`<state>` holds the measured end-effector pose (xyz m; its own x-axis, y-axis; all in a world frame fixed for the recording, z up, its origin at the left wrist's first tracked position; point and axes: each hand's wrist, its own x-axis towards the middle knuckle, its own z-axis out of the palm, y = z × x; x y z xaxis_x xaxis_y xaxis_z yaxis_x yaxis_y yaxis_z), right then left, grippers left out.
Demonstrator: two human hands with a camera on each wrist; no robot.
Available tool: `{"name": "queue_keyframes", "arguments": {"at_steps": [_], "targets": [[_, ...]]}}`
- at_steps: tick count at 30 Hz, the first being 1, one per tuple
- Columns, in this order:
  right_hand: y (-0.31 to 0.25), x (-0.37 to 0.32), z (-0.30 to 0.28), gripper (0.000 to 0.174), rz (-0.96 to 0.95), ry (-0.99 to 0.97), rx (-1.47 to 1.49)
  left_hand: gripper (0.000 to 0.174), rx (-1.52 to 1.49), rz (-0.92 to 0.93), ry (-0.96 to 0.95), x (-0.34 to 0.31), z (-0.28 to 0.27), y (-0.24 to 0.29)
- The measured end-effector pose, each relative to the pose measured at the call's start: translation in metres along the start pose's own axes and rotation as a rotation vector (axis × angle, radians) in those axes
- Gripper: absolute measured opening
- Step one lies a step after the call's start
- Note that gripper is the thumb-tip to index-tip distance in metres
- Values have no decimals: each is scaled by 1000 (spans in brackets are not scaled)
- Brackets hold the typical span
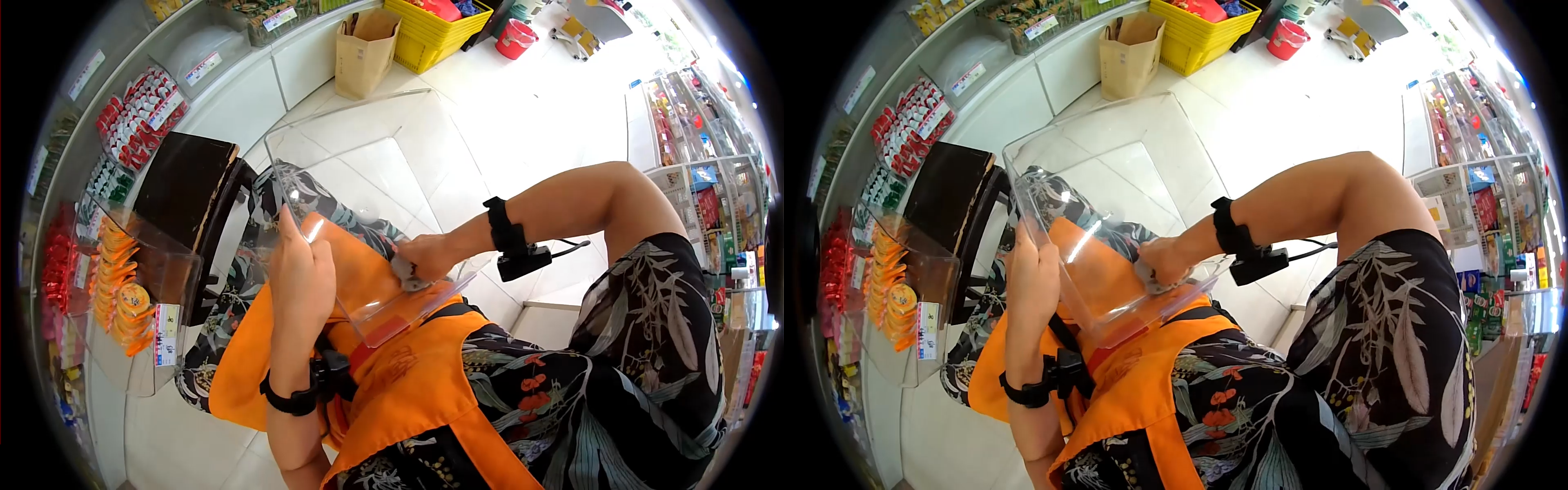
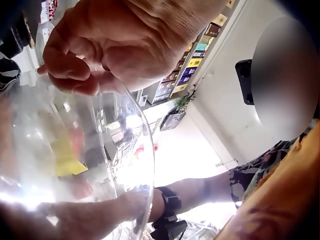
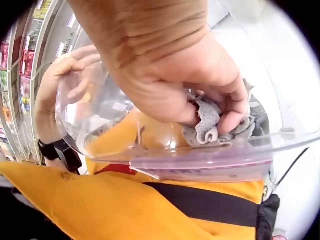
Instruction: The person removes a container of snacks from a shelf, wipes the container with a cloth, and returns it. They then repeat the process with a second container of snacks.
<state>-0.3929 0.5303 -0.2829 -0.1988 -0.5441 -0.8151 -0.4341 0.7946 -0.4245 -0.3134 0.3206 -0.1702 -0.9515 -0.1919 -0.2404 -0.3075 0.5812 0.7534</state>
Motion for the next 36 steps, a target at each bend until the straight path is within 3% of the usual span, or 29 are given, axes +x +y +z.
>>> {"name": "queue_keyframes", "arguments": {"at_steps": [2,4,6,8,10,11,14,18,21,22,26,29,32,33,36], "targets": [[0,20,0,55,-206,55,110,58,3,64,50,3,4,-11],[-32,8,-41,51,-133,-120,413,59,-7,62,54,5,0,-13],[-56,-12,-88,42,-202,133,407,59,-34,-13,1,1,-9,-7],[-66,-22,-135,39,-232,343,333,59,-39,29,27,4,-7,-16],[-46,-6,-175,38,-280,599,-152,59,-85,-13,-19,4,-10,-9],[-42,-5,-178,36,-252,626,-341,59,-64,-16,-9,5,-9,-11],[-35,18,-133,38,-28,804,-618,59,-10,19,41,12,-6,-23],[-12,46,-119,42,-132,771,-464,60,22,71,60,9,-8,-26],[-22,41,-83,30,-276,585,-509,60,8,20,21,10,-10,-23],[-11,41,-63,31,-496,567,-506,60,-2,3,11,12,-10,-22],[-50,-4,-32,46,-290,246,-407,57,-24,37,46,7,-10,-22],[-61,-15,-40,45,-406,250,-190,55,-80,1,20,5,-12,-21],[-76,-13,-35,49,-549,253,-173,57,-71,-5,26,4,-11,-25],[-70,-11,-24,52,-647,223,-416,57,-34,-12,24,5,-11,-22],[-61,-4,-1,51,-972,245,-653,59,-30,-57,-2,5,-13,-16]]}}
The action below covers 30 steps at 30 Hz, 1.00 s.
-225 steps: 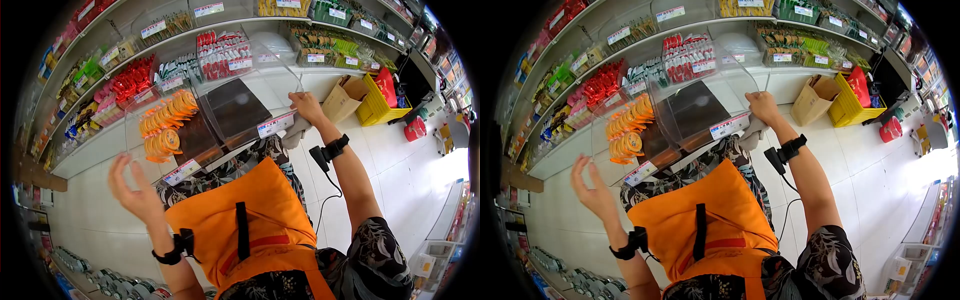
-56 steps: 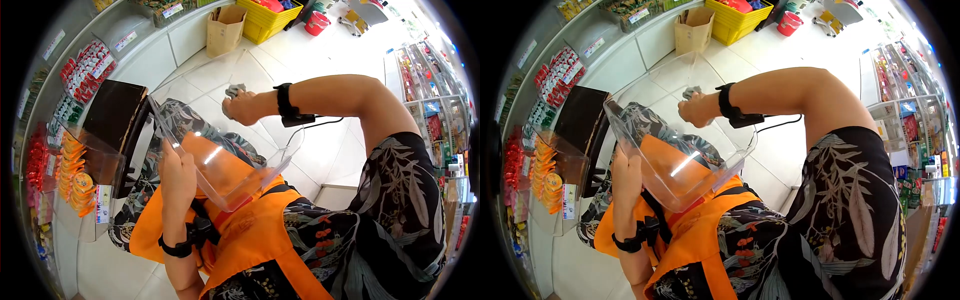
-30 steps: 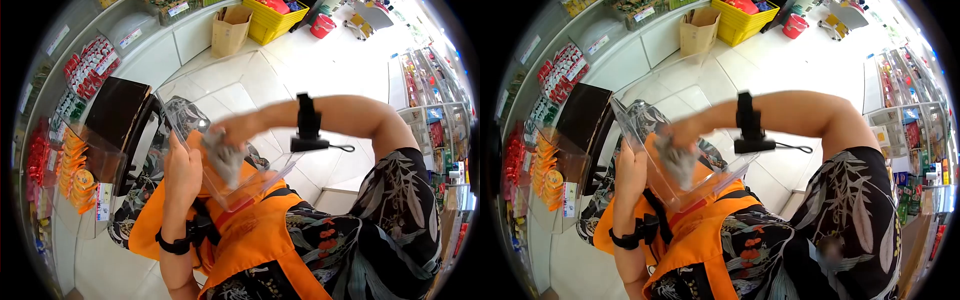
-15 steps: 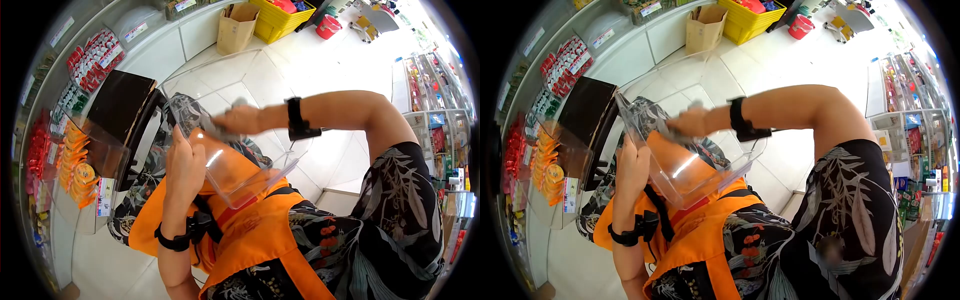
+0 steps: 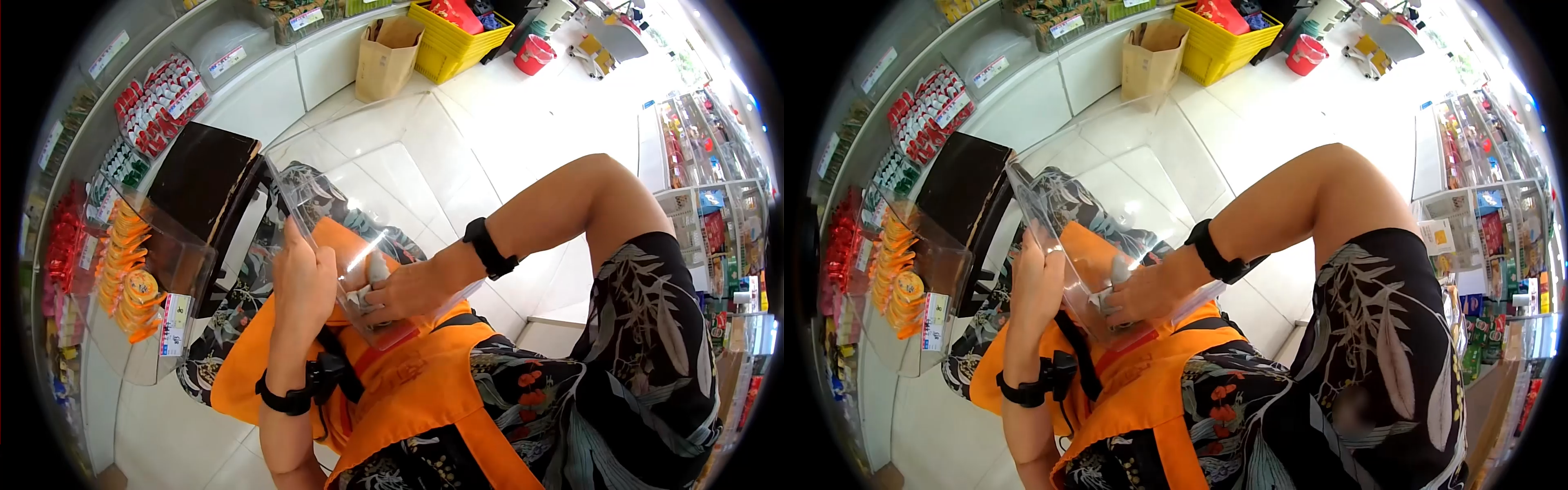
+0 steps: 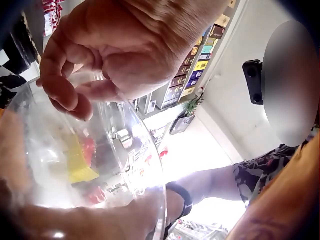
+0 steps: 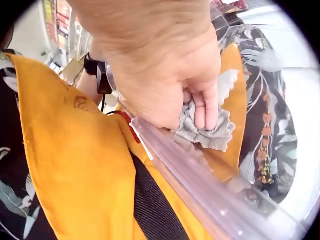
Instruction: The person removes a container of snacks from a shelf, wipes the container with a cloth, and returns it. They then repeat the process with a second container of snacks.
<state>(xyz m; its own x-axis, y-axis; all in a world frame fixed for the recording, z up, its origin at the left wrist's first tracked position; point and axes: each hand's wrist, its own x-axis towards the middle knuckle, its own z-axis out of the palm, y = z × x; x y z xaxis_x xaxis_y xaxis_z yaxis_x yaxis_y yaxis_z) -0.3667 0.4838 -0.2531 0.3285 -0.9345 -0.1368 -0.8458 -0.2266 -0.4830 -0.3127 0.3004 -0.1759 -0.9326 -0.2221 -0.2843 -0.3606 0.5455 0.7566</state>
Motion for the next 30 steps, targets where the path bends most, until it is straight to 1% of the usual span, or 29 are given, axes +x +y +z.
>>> {"name": "queue_keyframes", "arguments": {"at_steps": [1,4,7,10,11,12,14,15,19,21,22,24,25,28,30], "targets": [[4,3,6,43,30,-65,6,59,-16,-26,-11,-1,-1,-1],[19,18,-4,34,22,-116,-145,59,-23,64,48,2,1,-13],[44,28,-13,29,8,15,-317,59,-83,13,37,7,0,-18],[56,31,-37,31,159,120,-753,57,-49,57,51,5,-2,-17],[73,33,-43,35,252,179,-609,55,-44,20,20,4,-2,-15],[93,35,-51,40,342,237,-461,56,-18,57,42,5,-1,-14],[116,39,-68,45,392,182,-499,57,36,132,84,6,3,-15],[121,41,-70,38,406,222,-488,58,33,82,51,3,-2,-6],[118,42,-74,24,593,73,-540,56,15,90,79,9,5,-25],[111,40,-79,19,663,10,-557,54,30,63,59,7,2,-21],[108,35,-82,19,688,-37,-485,53,-4,25,29,6,1,-19],[89,24,-107,19,735,-126,-348,51,-70,-45,-23,4,-3,-13],[99,16,-105,25,772,-139,-339,48,-74,-48,-10,3,-2,-12],[124,-12,-89,34,883,-96,-371,49,-80,23,17,2,0,-18],[123,-23,-82,42,944,-337,-386,50,-81,20,23,-3,-2,-12]]}}
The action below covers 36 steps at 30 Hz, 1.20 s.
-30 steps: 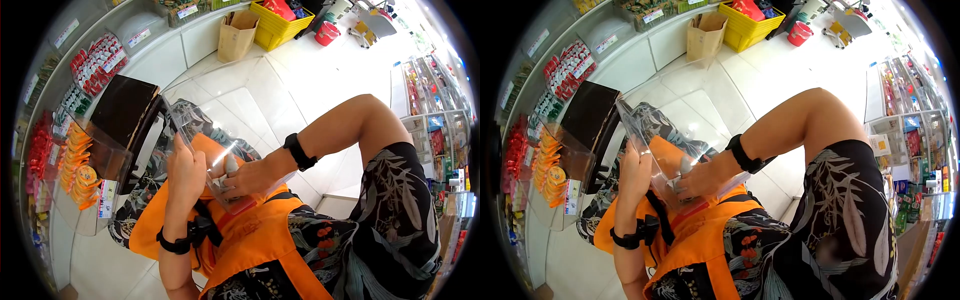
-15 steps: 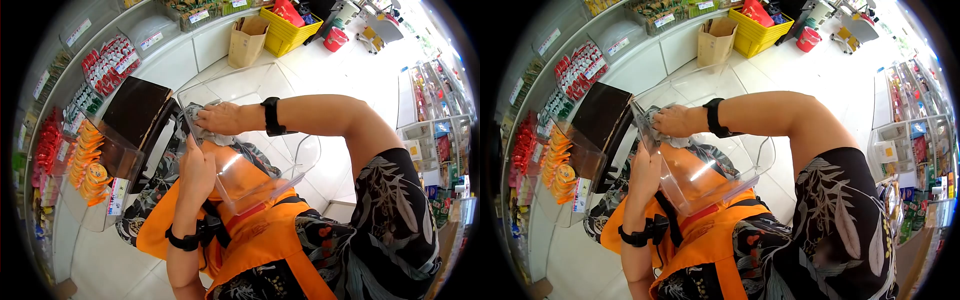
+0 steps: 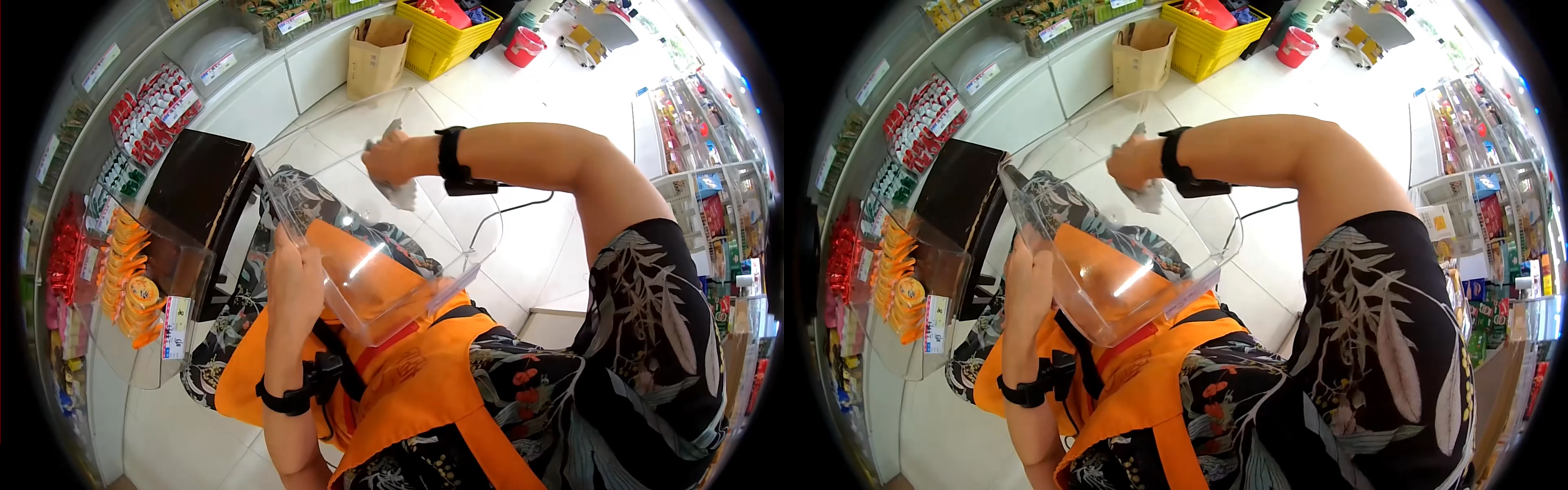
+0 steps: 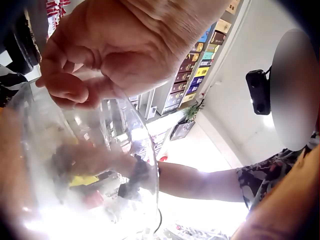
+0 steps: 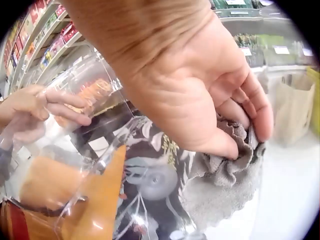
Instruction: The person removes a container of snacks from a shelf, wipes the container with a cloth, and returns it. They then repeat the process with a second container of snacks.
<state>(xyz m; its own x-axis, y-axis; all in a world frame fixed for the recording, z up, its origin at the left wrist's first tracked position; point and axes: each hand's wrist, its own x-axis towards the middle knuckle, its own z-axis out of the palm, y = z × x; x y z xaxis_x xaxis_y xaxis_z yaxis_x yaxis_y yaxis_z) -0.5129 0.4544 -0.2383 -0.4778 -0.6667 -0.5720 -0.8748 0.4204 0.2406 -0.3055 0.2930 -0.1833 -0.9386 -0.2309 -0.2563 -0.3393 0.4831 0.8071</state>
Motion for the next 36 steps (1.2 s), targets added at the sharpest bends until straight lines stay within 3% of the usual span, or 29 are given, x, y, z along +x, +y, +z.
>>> {"name": "queue_keyframes", "arguments": {"at_steps": [2,3,4,7,8,9,11,13,14,16,18,20,23,26,28,30,32,36], "targets": [[-11,-8,20,43,-37,-111,-62,50,19,-5,10,0,0,1],[-16,-1,55,33,-94,-13,14,51,41,-4,12,2,1,-1],[-32,-18,59,32,-95,-46,11,51,65,-1,13,3,3,-3],[-79,-61,62,39,8,-299,84,52,85,69,71,1,5,0],[-79,-66,48,35,-262,-568,97,52,69,75,64,0,5,-1],[-86,-72,62,49,-164,-512,281,52,55,80,59,-1,5,-2],[-88,-77,36,61,-296,-566,394,53,55,83,60,-2,3,-1],[-101,-59,26,63,-190,-554,594,54,81,75,62,-5,4,2],[-114,-37,39,62,-151,-482,610,53,77,85,82,-6,5,0],[-112,-15,18,56,-106,-42,757,53,72,104,121,-5,9,-8],[-91,-2,-19,62,-37,86,729,53,31,51,76,-3,7,-14],[-71,24,-22,64,83,313,698,55,-21,10,26,-5,2,-7],[-76,50,-10,61,20,437,705,55,1,18,35,-2,1,-5],[-107,45,8,56,-352,631,587,53,101,127,120,-3,5,-9],[-109,15,7,47,-472,514,677,51,102,120,138,-5,3,-12],[-133,12,44,37,-764,272,683,51,-2,31,112,-3,2,-13],[-156,-39,34,32,-720,39,493,50,16,77,138,-3,7,-16],[-163,-69,-1,28,-416,-352,782,53,-36,-5,45,-6,2,-9]]}}
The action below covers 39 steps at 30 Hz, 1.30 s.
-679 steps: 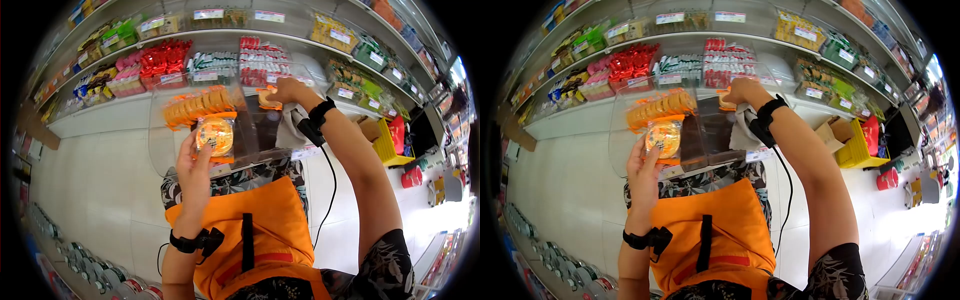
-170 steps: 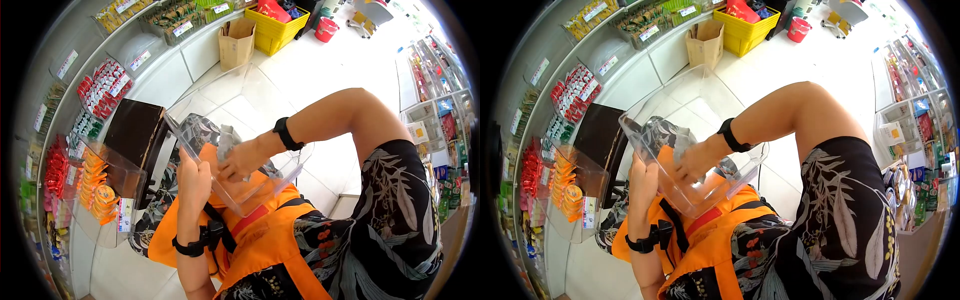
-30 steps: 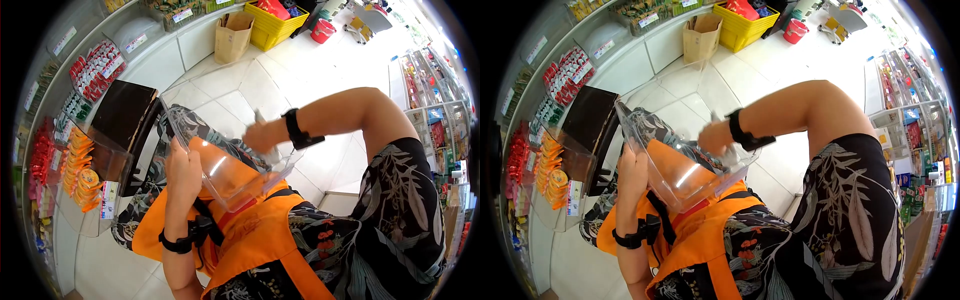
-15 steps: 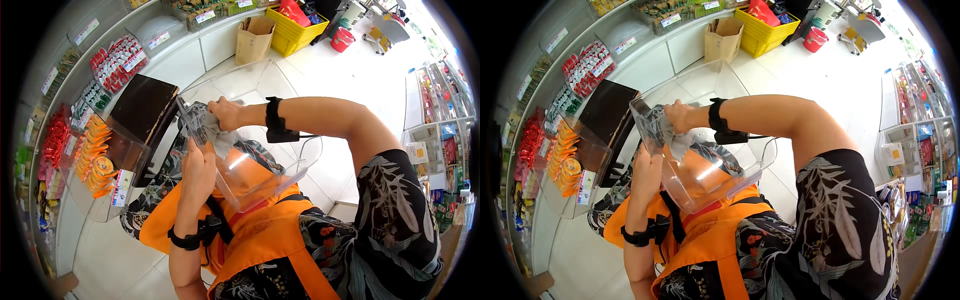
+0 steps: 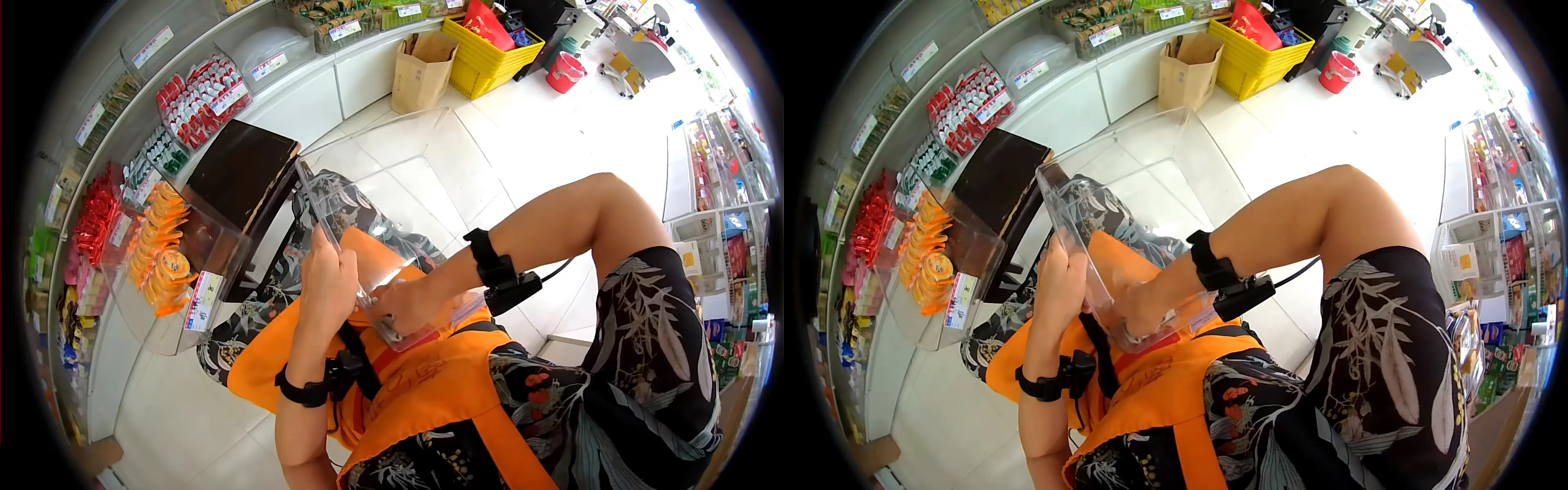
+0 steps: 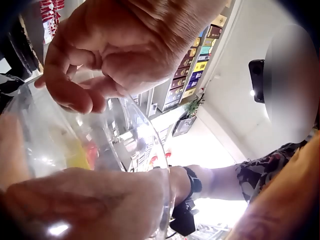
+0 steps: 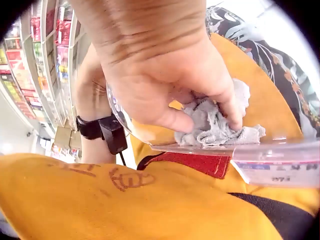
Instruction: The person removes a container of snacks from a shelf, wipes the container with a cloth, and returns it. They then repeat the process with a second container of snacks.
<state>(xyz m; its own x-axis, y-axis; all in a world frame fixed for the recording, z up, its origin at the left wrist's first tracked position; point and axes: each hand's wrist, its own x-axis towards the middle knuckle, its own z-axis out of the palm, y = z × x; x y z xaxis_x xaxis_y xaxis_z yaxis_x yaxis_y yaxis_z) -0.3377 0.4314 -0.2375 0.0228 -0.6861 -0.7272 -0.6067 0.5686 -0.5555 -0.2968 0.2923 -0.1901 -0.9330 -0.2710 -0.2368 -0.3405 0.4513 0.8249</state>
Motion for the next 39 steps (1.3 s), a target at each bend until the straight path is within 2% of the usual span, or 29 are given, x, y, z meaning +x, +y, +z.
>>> {"name": "queue_keyframes", "arguments": {"at_steps": [2,5,6,7,8,9,10,12,13,14,15,16,17,18,19,20,21,22,23,24,26,28,29,30,32,34,38,39], "targets": [[-25,-34,-30,28,139,-137,339,52,-8,13,-1,-4,-3,6],[29,-9,-33,27,-747,53,-393,52,42,121,49,1,-3,-5],[19,-28,-40,21,-465,61,337,54,30,125,51,0,-4,-6],[11,-51,-49,19,-321,70,788,55,18,129,53,0,-5,-7],[-2,-78,-60,18,-207,144,1257,58,-37,87,36,-2,-7,-2],[-7,-102,-77,19,-284,223,1466,59,-90,31,1,-4,-10,2],[2,-122,-87,26,-474,279,1493,61,-141,-28,-32,-5,-13,7],[35,-165,-99,39,-957,436,1370,61,-234,-171,-137,-8,-20,14],[53,-189,-102,46,-1071,561,1341,63,-240,-181,-152,-7,-21,11],[72,-213,-103,46,-1079,756,1338,63,-202,-88,-92,-1,-16,-6],[88,-240,-102,44,-857,995,1422,63,-164,7,-33,8,-8,-32],[109,-253,-94,38,-786,1124,1369,61,-179,32,-4,7,-7,-35],[120,-257,-82,33,-491,1467,1375,59,-194,57,25,6,-5,-39],[143,-267,-68,27,-352,1381,1224,55,-262,15,26,-2,-9,-27],[151,-270,-57,27,-290,1297,1117,53,-318,0,36,-5,-10,-26],[177,-272,-42,27,-127,1257,1052,52,-375,-15,47,-8,-12,-24],[172,-269,-29,27,-168,1126,998,53,-417,0,66,-8,-11,-30],[168,-264,-16,28,-114,1079,924,54,-474,-23,72,-10,-13,-26],[170,-263,-4,32,-43,901,928,55,-532,-45,78,-12,-15,-21],[175,-257,8,40,-63,799,772,56,-589,-67,86,-14,-17,-16],[166,-239,19,57,-11,410,871,57,-636,-47,123,-13,-18,-13],[147,-209,23,69,-67,285,936,55,-580,18,148,-9,-17,-10],[132,-194,23,73,-112,306,953,54,-537,47,140,-9,-19,-3],[132,-177,29,76,-88,420,949,51,-453,265,259,-6,-12,3],[91,-165,14,74,-85,595,1117,51,-481,267,314,-5,-2,4],[119,-135,23,74,-87,715,1199,52,-545,267,317,-11,2,14],[110,-111,21,73,61,783,1339,57,-192,500,503,-14,13,17],[105,-101,24,70,113,836,1433,58,-220,457,469,-17,14,19]]}}
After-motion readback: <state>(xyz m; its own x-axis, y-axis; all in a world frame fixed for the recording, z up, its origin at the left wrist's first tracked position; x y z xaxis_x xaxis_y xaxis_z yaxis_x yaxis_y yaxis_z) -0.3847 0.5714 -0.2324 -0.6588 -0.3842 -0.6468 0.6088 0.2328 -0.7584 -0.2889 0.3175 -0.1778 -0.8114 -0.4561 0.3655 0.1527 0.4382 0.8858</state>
